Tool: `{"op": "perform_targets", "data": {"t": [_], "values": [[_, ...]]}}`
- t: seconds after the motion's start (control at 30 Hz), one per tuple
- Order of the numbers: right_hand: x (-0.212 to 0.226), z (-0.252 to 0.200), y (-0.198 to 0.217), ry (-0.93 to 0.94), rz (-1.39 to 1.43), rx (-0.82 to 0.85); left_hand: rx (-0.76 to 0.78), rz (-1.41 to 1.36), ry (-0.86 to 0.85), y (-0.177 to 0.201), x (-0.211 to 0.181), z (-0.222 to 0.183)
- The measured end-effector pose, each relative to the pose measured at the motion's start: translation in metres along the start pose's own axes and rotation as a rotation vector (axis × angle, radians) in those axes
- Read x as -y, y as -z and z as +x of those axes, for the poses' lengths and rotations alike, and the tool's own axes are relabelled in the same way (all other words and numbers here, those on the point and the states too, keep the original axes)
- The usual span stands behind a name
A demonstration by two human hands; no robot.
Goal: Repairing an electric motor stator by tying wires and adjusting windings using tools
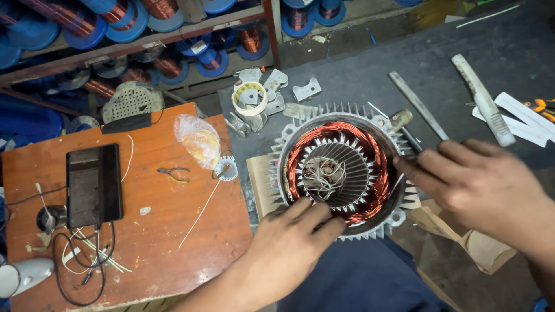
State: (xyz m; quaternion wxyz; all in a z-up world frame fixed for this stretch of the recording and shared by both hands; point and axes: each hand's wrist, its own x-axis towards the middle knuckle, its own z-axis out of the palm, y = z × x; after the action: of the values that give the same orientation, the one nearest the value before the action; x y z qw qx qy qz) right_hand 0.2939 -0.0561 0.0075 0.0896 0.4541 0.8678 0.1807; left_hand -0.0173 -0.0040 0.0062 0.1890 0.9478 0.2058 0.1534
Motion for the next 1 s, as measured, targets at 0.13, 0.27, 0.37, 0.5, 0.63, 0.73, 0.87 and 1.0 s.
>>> {"op": "perform_targets", "data": {"t": [0.13, 0.27, 0.37, 0.5, 0.63, 0.73, 0.87, 1.0], "values": [[-0.012, 0.006, -0.004, -0.043, -0.154, 0.046, 0.02, 0.04, -0.033, 0.008, 0.005, -0.006], [-0.021, 0.011, -0.011, -0.073, -0.201, 0.026, 0.05, 0.119, -0.017, 0.008, 0.009, -0.011], [-0.021, 0.015, -0.009, -0.081, -0.23, -0.006, 0.036, 0.112, -0.048, 0.013, 0.006, -0.009], [-0.02, 0.013, -0.012, -0.108, -0.169, -0.017, 0.036, 0.136, -0.054, 0.01, 0.003, -0.007], [-0.019, 0.01, -0.01, -0.188, 0.496, -0.128, 0.094, 0.024, -0.037, 0.005, 0.001, -0.006], [-0.022, 0.004, -0.006, -0.294, 0.921, -0.057, 0.1, 0.063, -0.019, 0.005, 0.003, -0.01], [-0.034, -0.021, -0.034, -0.513, 1.61, 0.28, 0.04, 0.152, 0.06, 0.011, 0.005, -0.017], [-0.031, -0.026, -0.05, -0.421, 1.861, 0.198, -0.033, 0.204, 0.12, 0.009, 0.005, -0.026]]}}
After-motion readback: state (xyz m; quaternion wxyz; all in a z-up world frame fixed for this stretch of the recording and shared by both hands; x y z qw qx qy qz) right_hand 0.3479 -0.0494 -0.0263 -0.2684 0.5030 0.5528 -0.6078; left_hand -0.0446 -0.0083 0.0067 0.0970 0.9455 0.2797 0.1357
